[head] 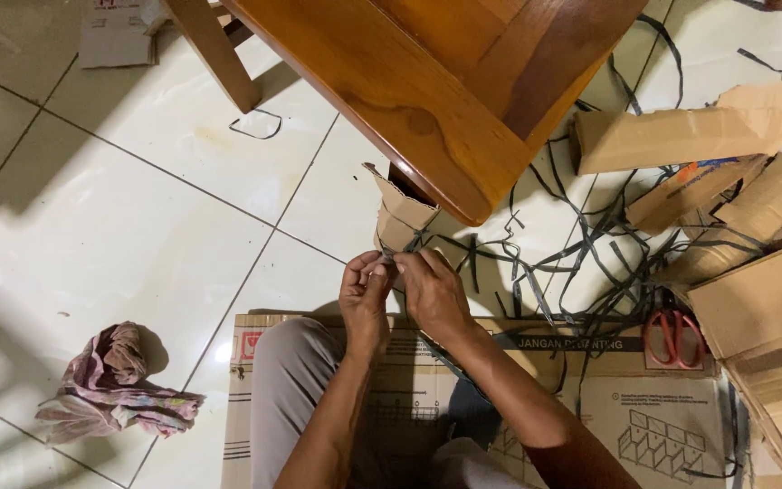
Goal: Wrapping wooden chair legs with cardboard and securing them with plastic ties
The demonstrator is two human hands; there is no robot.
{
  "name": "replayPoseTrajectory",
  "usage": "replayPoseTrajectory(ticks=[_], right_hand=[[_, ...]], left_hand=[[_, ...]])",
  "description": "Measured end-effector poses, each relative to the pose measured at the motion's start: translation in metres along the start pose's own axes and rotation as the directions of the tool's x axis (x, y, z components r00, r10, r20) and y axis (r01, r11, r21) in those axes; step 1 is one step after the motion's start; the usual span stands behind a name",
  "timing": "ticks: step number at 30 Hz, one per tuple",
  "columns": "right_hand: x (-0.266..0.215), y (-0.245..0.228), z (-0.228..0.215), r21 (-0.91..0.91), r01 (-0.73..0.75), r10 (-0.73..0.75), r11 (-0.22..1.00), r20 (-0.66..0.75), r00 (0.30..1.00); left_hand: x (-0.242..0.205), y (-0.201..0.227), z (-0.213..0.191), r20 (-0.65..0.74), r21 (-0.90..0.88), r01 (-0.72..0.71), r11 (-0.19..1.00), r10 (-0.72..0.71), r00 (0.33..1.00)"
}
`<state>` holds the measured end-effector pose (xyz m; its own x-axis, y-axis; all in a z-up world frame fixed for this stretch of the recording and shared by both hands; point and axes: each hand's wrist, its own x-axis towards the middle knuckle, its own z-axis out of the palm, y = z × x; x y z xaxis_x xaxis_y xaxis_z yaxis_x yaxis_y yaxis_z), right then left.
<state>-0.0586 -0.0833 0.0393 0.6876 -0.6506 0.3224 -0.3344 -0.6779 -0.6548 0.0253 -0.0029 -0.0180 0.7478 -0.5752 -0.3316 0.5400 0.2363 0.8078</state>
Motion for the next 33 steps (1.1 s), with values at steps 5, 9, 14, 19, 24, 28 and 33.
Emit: replayPoseTrajectory(ticks=[5,9,14,19,24,28,33], right_hand=[[0.001,-0.010,-0.007,0.141,-0.065,0.064,0.988,0.014,0.998],[0.003,-0.014,-0.012,0.168,-0.064,0.063,0.984,0.011,0.998],[-0.015,0.007,0.006,0.043,-0.036,0.036,0.998,-0.008,0.999],[-0.018,0.042,0.014,-0.108,0.009,-0.008,0.994,0.012,1.000],[0.007,0.035,-0.013,-0.241,0.052,-0.049,0.969,0.017,0.999],[-0.009,0.050,0.006,-0.242,0.036,-0.023,0.970,0.059,0.998],[-0.003,0.019,-0.010,-0.293,0.025,0.057,0.956,0.268,0.962]], left_hand=[[-0.012,0.011,0.015,-0.066,0.047,0.096,0.994,-0.093,0.994],[-0.006,-0.008,0.007,-0.041,0.009,0.159,0.987,-0.159,0.986],[0.000,-0.007,0.004,-0.026,0.127,-0.020,0.992,0.024,0.999],[0.011,0.010,0.015,-0.017,0.324,-0.177,0.929,0.193,0.981],[0.020,0.012,0.027,-0.092,0.266,-0.167,0.950,0.197,0.976],[0.033,-0.010,0.017,-0.057,0.117,-0.139,0.983,0.147,0.988],[0.011,-0.004,0.026,-0.030,-0.085,-0.061,0.995,0.058,0.998]])
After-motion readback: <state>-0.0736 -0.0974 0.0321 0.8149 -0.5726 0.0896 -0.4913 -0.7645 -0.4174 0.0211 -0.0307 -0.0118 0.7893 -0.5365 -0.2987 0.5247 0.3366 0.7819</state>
